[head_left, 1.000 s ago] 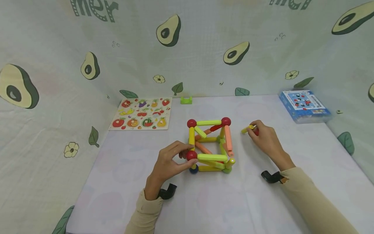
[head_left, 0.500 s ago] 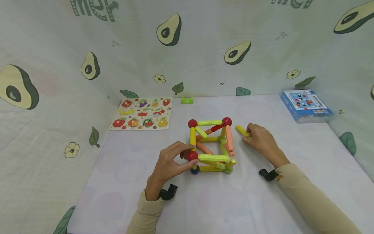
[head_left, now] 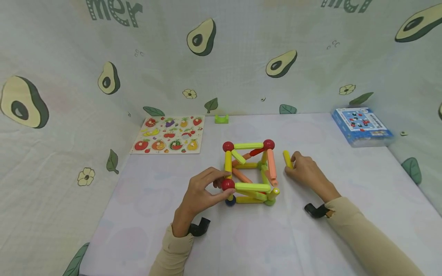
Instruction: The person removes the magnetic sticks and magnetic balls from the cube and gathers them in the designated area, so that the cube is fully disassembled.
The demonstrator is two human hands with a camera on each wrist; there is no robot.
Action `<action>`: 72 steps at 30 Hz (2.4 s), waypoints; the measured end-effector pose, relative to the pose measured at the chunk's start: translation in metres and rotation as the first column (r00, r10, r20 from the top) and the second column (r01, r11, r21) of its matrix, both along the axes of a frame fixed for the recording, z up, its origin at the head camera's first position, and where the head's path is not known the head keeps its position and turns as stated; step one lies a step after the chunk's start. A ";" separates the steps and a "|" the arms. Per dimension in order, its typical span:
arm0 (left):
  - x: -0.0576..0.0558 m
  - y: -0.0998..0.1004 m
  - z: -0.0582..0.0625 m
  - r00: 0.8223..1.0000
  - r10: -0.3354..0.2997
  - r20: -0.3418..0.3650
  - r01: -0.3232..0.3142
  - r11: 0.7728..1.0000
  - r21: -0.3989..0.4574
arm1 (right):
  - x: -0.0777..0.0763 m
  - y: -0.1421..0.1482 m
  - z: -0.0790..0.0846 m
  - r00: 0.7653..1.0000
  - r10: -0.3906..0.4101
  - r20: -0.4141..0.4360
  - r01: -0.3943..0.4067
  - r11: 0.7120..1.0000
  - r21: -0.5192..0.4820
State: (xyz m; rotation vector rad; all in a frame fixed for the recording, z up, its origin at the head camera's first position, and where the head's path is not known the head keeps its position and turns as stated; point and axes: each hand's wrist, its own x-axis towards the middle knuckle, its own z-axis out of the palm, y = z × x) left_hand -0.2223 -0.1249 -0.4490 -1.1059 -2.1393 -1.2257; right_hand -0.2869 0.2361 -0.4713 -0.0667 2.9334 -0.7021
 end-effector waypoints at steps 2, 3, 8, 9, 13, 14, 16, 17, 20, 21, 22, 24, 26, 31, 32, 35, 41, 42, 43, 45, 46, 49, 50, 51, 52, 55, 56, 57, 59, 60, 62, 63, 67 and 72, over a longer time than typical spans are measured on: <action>0.000 0.000 0.000 1.000 0.001 0.002 -0.001 1.000 -0.001 | 0.001 -0.001 0.001 1.000 -0.008 0.006 0.008 1.000 0.002; 0.000 0.000 0.000 1.000 0.000 0.002 0.000 1.000 0.000 | 0.001 -0.001 0.002 1.000 -0.016 0.008 0.016 1.000 0.004; -0.001 0.001 0.000 1.000 -0.007 0.003 0.007 1.000 -0.001 | 0.004 0.001 0.011 0.997 -0.037 -0.069 0.036 0.999 -0.014; -0.002 0.001 0.000 1.000 -0.007 0.002 0.007 1.000 -0.002 | 0.004 0.002 0.013 0.995 -0.037 -0.093 0.035 0.999 -0.023; -0.003 0.001 0.001 1.000 -0.002 -0.001 0.002 1.000 0.002 | 0.000 0.007 0.016 0.991 -0.017 -0.133 0.013 0.999 -0.031; -0.003 0.001 0.001 1.000 -0.001 -0.003 0.001 1.000 0.003 | -0.001 0.008 0.016 0.992 -0.009 -0.128 0.006 1.000 -0.026; -0.003 0.001 0.002 1.000 -0.001 -0.002 0.002 1.000 0.003 | -0.003 0.010 0.014 0.995 0.003 -0.103 -0.004 1.000 -0.016; -0.003 0.001 0.002 1.000 -0.002 -0.002 0.002 1.000 0.003 | -0.004 0.011 0.012 0.996 0.008 -0.091 -0.009 1.000 -0.014; -0.004 0.000 0.002 1.000 -0.007 0.003 0.007 1.000 0.005 | -0.005 0.012 0.008 0.998 0.010 -0.069 -0.012 1.000 -0.020; -0.004 0.000 0.002 1.000 -0.008 0.004 0.008 1.000 0.005 | -0.005 0.012 0.008 0.998 0.008 -0.068 -0.009 1.000 -0.022; -0.004 0.000 0.002 1.000 -0.007 0.004 0.007 1.000 0.006 | -0.005 0.012 0.007 0.997 0.003 -0.073 -0.005 1.000 -0.028; -0.004 0.000 0.002 1.000 -0.004 0.003 0.004 1.000 0.008 | -0.007 0.012 0.008 0.996 -0.007 -0.092 0.001 0.998 -0.057; -0.005 0.000 0.002 1.000 -0.001 0.001 0.001 1.000 0.009 | -0.011 0.012 0.010 0.992 -0.012 -0.122 -0.001 0.994 -0.109; -0.005 0.000 0.001 1.000 -0.001 0.001 0.001 1.000 0.010 | -0.023 0.017 0.020 0.970 0.027 -0.241 -0.081 0.973 -0.217; -0.005 0.000 0.001 1.000 -0.002 0.001 0.002 1.000 0.009 | -0.026 0.018 0.022 0.965 0.038 -0.259 -0.096 0.972 -0.215; -0.004 0.000 0.001 1.000 -0.001 0.001 0.001 1.000 0.008 | -0.036 0.020 0.029 0.959 0.057 -0.278 -0.115 0.974 -0.196; -0.002 0.001 0.001 1.000 0.005 -0.007 -0.005 1.000 0.003 | -0.065 0.020 0.043 0.948 0.071 -0.309 -0.117 0.984 -0.131; -0.002 0.001 0.001 1.000 0.005 -0.011 -0.005 1.000 0.003 | -0.071 0.020 0.044 0.944 0.083 -0.319 -0.128 0.984 -0.125; -0.002 0.001 0.001 1.000 0.006 -0.014 -0.006 1.000 0.003 | -0.077 0.019 0.045 0.941 0.095 -0.325 -0.140 0.983 -0.117; -0.001 0.000 0.000 1.000 0.005 -0.015 -0.005 1.000 0.007 | -0.089 0.018 0.046 0.938 0.124 -0.323 -0.164 0.981 -0.100; 0.000 0.000 0.000 1.000 0.005 -0.012 -0.005 1.000 0.008 | -0.096 0.016 0.046 0.941 0.133 -0.312 -0.170 0.981 -0.095; 0.002 0.000 -0.001 1.000 0.001 -0.007 -0.001 1.000 0.017 | -0.112 0.011 0.045 0.954 0.150 -0.261 -0.176 0.981 -0.080; 0.002 0.000 -0.002 1.000 -0.003 -0.008 0.003 1.000 0.020 | -0.117 0.009 0.044 0.957 0.152 -0.246 -0.175 0.982 -0.075; 0.002 0.000 -0.003 1.000 -0.006 -0.011 0.006 1.000 0.022 | -0.121 0.008 0.044 0.960 0.152 -0.236 -0.174 0.982 -0.074; 0.001 0.001 -0.003 1.000 -0.008 -0.013 0.008 1.000 0.024 | -0.126 0.006 0.043 0.962 0.151 -0.229 -0.172 0.982 -0.072; -0.001 0.001 -0.003 1.000 -0.012 -0.023 0.013 1.000 0.026 | -0.140 0.003 0.042 0.963 0.155 -0.221 -0.172 0.983 -0.064; -0.002 0.001 -0.003 1.000 -0.011 -0.023 0.011 1.000 0.025 | -0.145 0.001 0.041 0.963 0.157 -0.218 -0.175 0.982 -0.064; -0.002 0.001 -0.003 1.000 -0.008 -0.022 0.008 1.000 0.023 | -0.149 0.000 0.040 0.963 0.160 -0.215 -0.178 0.982 -0.066; -0.002 0.001 -0.003 1.000 -0.003 -0.022 0.003 1.000 0.022 | -0.156 -0.003 0.037 0.966 0.162 -0.202 -0.178 0.982 -0.066; -0.002 0.001 -0.003 1.000 -0.002 -0.022 0.002 1.000 0.021 | -0.160 -0.004 0.036 0.967 0.165 -0.192 -0.180 0.981 -0.067; -0.002 0.001 -0.003 1.000 -0.002 -0.022 0.002 1.000 0.018 | -0.165 -0.006 0.032 0.970 0.172 -0.173 -0.185 0.981 -0.063; -0.001 0.001 -0.004 1.000 -0.002 -0.023 0.002 1.000 0.016 | -0.167 -0.007 0.031 0.971 0.174 -0.164 -0.186 0.981 -0.060; -0.001 0.001 -0.004 1.000 -0.006 -0.030 0.006 1.000 0.010 | -0.174 -0.009 0.023 0.976 0.175 -0.131 -0.181 0.983 -0.042; -0.001 0.003 -0.004 0.999 -0.004 -0.038 0.005 1.000 0.011 | -0.178 -0.009 0.016 0.980 0.175 -0.094 -0.178 0.984 -0.021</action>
